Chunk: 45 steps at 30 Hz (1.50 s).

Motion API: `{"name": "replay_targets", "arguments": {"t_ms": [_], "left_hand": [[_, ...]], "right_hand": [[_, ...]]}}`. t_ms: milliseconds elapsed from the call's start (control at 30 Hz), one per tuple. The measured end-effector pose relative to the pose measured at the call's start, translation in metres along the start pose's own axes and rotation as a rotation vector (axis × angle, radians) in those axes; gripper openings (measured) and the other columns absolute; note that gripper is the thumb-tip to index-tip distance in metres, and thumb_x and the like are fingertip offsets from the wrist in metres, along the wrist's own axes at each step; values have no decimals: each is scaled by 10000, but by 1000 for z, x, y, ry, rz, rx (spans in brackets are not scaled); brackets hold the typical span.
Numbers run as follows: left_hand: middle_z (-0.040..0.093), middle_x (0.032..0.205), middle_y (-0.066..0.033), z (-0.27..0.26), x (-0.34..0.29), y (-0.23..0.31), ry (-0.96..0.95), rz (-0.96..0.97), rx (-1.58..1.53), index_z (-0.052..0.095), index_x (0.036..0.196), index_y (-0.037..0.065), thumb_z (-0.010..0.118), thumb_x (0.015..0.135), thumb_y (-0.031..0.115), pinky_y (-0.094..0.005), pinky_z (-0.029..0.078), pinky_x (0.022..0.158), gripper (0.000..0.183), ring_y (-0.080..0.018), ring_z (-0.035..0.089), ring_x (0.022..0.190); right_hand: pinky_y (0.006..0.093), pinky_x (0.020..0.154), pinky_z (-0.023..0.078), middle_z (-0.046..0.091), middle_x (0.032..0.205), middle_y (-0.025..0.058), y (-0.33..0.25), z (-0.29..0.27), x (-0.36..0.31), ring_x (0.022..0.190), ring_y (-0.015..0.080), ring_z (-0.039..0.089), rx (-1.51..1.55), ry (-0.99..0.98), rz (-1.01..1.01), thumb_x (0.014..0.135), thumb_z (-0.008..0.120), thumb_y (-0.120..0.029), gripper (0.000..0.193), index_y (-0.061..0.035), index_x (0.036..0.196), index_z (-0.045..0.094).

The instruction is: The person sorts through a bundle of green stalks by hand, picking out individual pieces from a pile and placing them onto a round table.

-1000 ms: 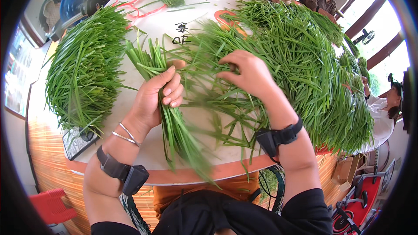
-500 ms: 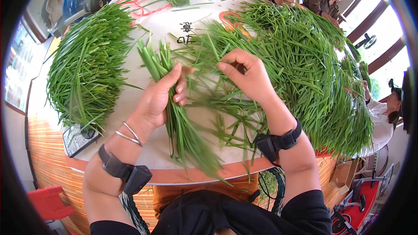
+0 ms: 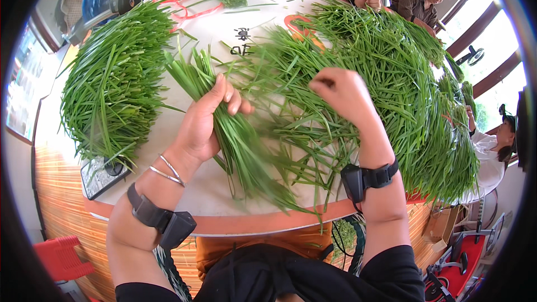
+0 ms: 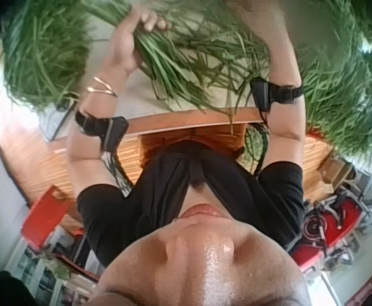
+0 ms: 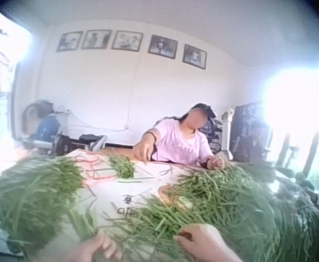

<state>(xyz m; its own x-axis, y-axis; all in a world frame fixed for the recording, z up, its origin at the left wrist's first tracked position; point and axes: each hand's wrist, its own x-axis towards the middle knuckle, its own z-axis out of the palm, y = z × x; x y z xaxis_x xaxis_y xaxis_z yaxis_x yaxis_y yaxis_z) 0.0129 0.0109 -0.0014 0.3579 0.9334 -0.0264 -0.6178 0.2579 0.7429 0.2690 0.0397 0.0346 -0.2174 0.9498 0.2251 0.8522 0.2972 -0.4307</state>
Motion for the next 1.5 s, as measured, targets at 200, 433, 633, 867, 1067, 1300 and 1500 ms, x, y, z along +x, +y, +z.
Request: {"name": "replay_targets", "arguments": {"t_ms": [200, 433, 633, 867, 1067, 1300, 1500], "left_hand": [[346, 580, 42, 3, -1, 4, -73, -81, 68, 401, 723, 136, 419, 949, 407, -332, 449, 735, 354, -97, 402, 558], [321, 565, 60, 7, -3, 4, 48, -170, 43, 477, 857, 102, 463, 946, 331, -227, 363, 580, 246, -53, 335, 495], [318, 582, 61, 10, -3, 4, 57, -216, 101, 493, 1102, 36, 502, 931, 303, -218, 371, 586, 317, -41, 338, 512], [318, 607, 69, 11, -5, 3, 45, -107, 115, 458, 1208, 34, 538, 907, 343, -223, 368, 597, 438, -43, 343, 538], [438, 737, 16, 0, 0, 1, 129, 72, -66, 475, 781, 99, 512, 919, 362, -255, 402, 633, 299, -111, 433, 656], [502, 797, -20, -3, 0, 1, 28, 115, -53, 410, 721, 128, 466, 932, 392, -283, 425, 698, 343, -159, 484, 768], [501, 771, -27, -3, 2, -2, 35, 99, -15, 400, 722, 125, 435, 948, 375, -285, 419, 730, 338, -163, 489, 762]], "right_hand": [[356, 607, 473, 617, 720, 86, 21, 10, 6, 658, 273, 597, -272, 36, 83, 738, 666, -282, 208, -74, 749, 652], [303, 639, 466, 632, 790, 93, 13, -1, 8, 681, 242, 597, 5, 524, -75, 784, 652, -165, 134, -39, 826, 664], [249, 676, 455, 651, 803, 35, 1, -2, 3, 726, 89, 562, 623, 472, 7, 845, 630, -138, 127, -16, 867, 659], [318, 695, 464, 660, 826, 85, -45, 26, -13, 730, 213, 606, 410, 149, -294, 783, 663, -128, 113, -59, 871, 675], [310, 708, 461, 648, 782, 91, -42, 21, -12, 742, 212, 600, 310, -72, -352, 763, 665, -100, 109, -40, 852, 676], [245, 645, 451, 628, 685, 36, -7, -5, -1, 642, 85, 555, 410, -159, -18, 827, 616, -91, 120, 21, 853, 648], [238, 608, 443, 623, 677, 47, -2, 5, 1, 618, 79, 542, 442, 28, -71, 788, 625, -123, 148, 22, 818, 637]]}}
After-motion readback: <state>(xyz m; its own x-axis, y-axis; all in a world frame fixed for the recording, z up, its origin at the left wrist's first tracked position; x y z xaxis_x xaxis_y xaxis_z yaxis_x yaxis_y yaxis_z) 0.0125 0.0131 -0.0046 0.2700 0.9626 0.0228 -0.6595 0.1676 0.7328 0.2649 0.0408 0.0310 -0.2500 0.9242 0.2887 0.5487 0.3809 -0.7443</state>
